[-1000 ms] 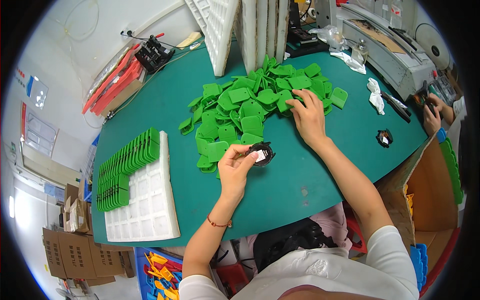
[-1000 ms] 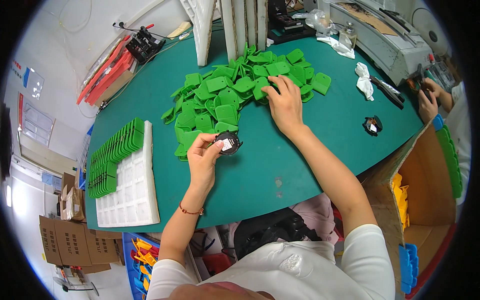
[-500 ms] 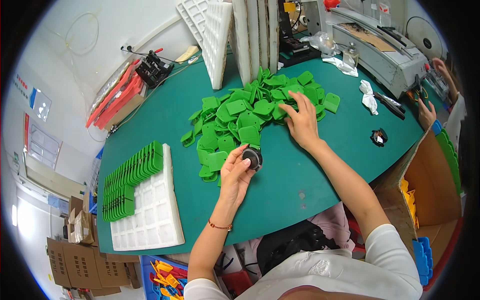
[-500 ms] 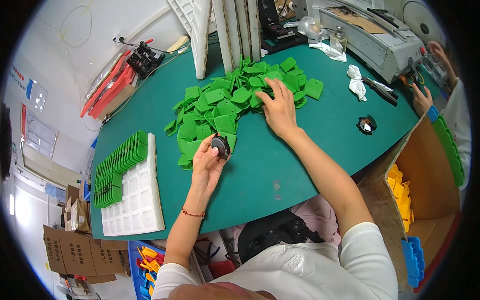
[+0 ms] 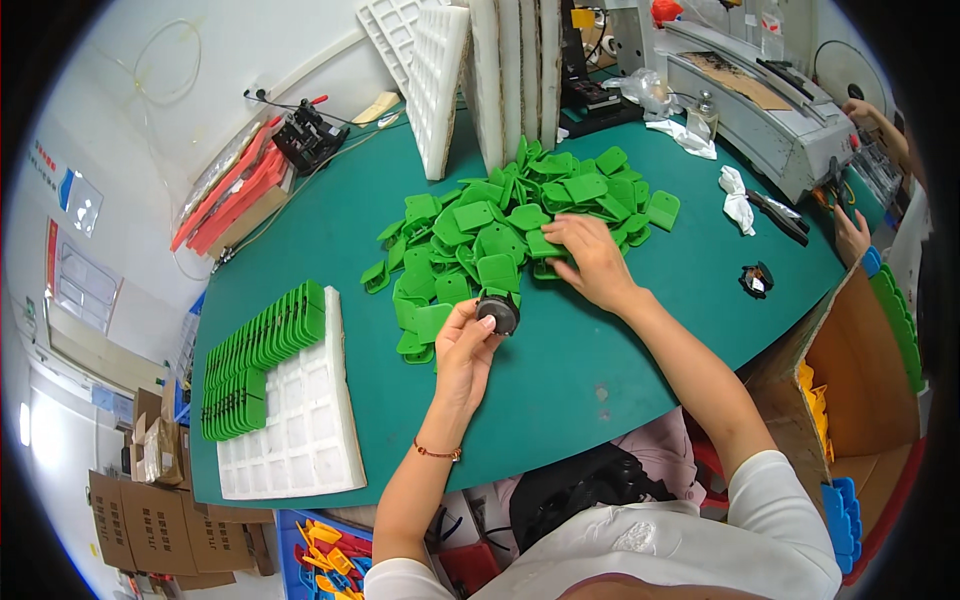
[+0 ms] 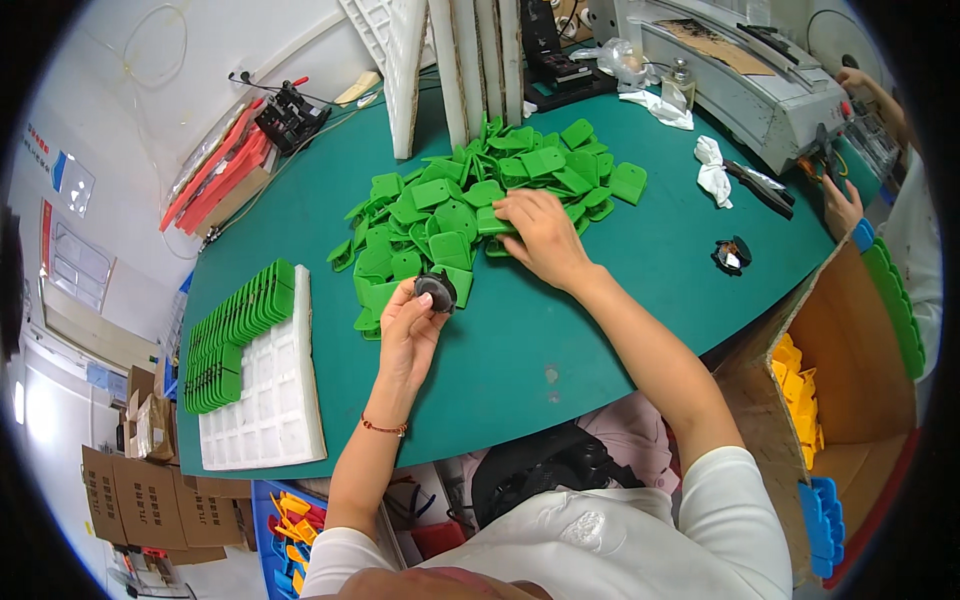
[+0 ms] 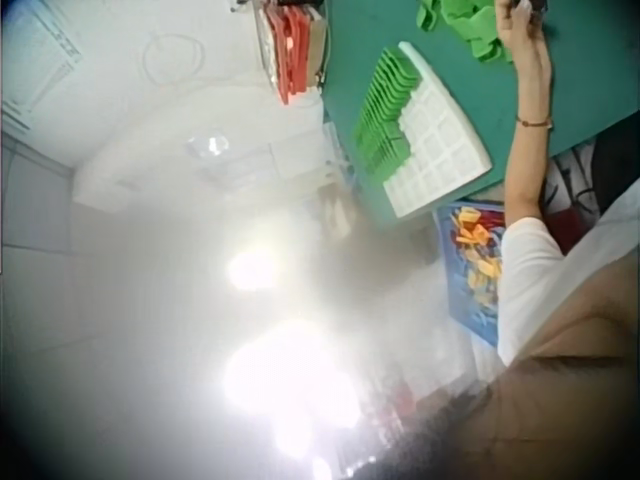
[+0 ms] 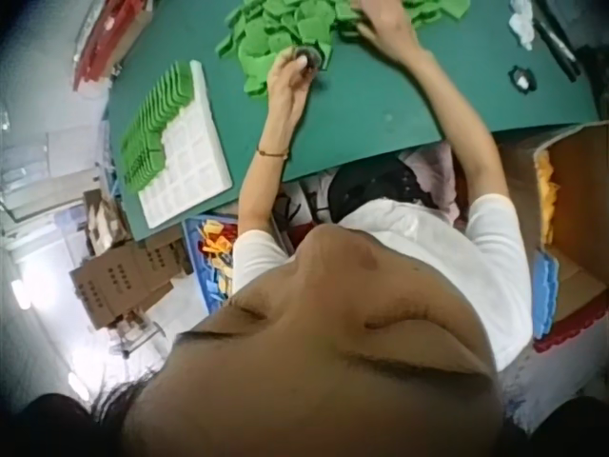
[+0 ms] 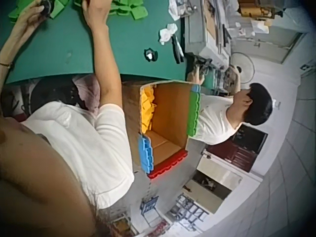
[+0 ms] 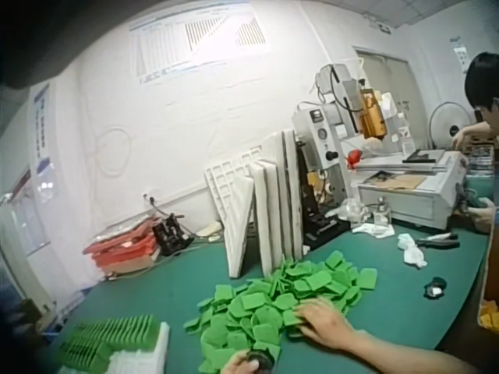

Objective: Assembling green plastic casings onto small black electronic components at a workbench.

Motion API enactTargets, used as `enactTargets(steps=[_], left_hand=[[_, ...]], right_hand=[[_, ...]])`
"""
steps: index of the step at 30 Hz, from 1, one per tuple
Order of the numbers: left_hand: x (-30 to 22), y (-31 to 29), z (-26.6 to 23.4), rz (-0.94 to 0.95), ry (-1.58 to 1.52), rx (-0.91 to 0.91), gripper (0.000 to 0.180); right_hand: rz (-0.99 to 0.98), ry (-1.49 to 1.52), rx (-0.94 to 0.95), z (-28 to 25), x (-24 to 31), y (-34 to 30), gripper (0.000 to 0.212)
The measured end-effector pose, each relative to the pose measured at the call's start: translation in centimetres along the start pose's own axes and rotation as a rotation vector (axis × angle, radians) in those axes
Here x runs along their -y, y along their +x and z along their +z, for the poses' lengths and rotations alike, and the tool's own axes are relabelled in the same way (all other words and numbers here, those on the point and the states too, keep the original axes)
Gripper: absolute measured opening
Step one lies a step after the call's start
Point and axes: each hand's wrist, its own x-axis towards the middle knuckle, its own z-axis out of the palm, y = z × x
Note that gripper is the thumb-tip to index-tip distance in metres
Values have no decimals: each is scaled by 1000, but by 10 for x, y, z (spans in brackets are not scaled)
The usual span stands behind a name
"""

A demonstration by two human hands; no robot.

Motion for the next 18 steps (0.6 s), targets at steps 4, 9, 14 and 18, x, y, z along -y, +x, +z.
enactTargets(steps=[4, 9, 14, 18], left_hand=[[-4, 1, -3, 28, -25, -66, 17], [-5, 2, -2, 80, 11, -113, 22], [-2, 3, -3, 88, 79, -141, 22], [-1, 3, -2, 116, 127, -159, 23]], right_hand=[[192, 282, 181, 2, 14, -3, 28], [245, 436, 315, -5, 23, -3, 32], [302, 541, 417, -6, 25, -1, 33], [215, 592, 376, -5, 29, -3, 37]])
